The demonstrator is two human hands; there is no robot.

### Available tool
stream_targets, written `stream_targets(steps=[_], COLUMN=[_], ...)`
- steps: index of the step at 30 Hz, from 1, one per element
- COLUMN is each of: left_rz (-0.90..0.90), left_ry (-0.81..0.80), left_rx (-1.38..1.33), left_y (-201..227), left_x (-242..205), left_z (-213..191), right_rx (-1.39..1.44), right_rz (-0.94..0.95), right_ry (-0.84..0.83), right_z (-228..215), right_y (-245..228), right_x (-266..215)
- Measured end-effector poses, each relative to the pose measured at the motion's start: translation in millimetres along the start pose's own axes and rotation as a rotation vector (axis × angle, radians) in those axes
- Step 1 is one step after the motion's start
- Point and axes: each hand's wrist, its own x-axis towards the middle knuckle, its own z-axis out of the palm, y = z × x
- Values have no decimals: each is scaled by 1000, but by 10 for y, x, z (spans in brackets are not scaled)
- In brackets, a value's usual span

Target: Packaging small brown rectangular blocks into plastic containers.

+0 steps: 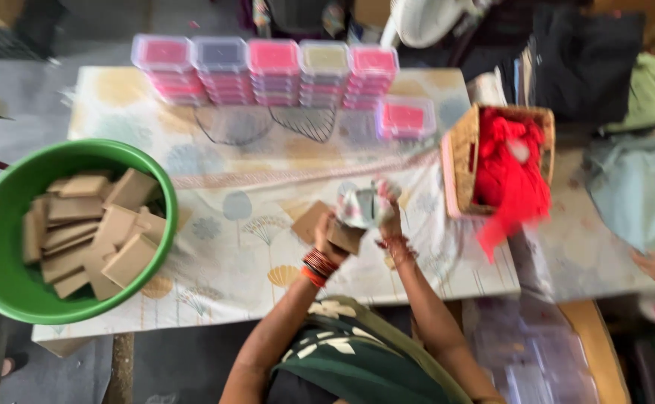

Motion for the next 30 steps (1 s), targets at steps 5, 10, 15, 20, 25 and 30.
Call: stream_targets(steps=[5,10,15,20,25,30], left_rz=[181,241,387,319,176,198], left_ry=[176,226,39,95,5,81], left_rx=[-62,10,132,141,128,182], left_y=[118,-48,-24,-59,-118,212], left_x=[-150,-157,97,-39,75,-17], left_z=[-38,16,-119,-54,-109,72], right_rx=[635,697,260,430,200,286], right_rz=[815,653,190,294,347,443], right_ry=[493,414,-192,-193,-205,-221], right_z=[-234,19,349,385,263,417], right_y=[-839,-1512,-2595,-2733,-2560,-2790], right_x=[541,422,157,194,386,67])
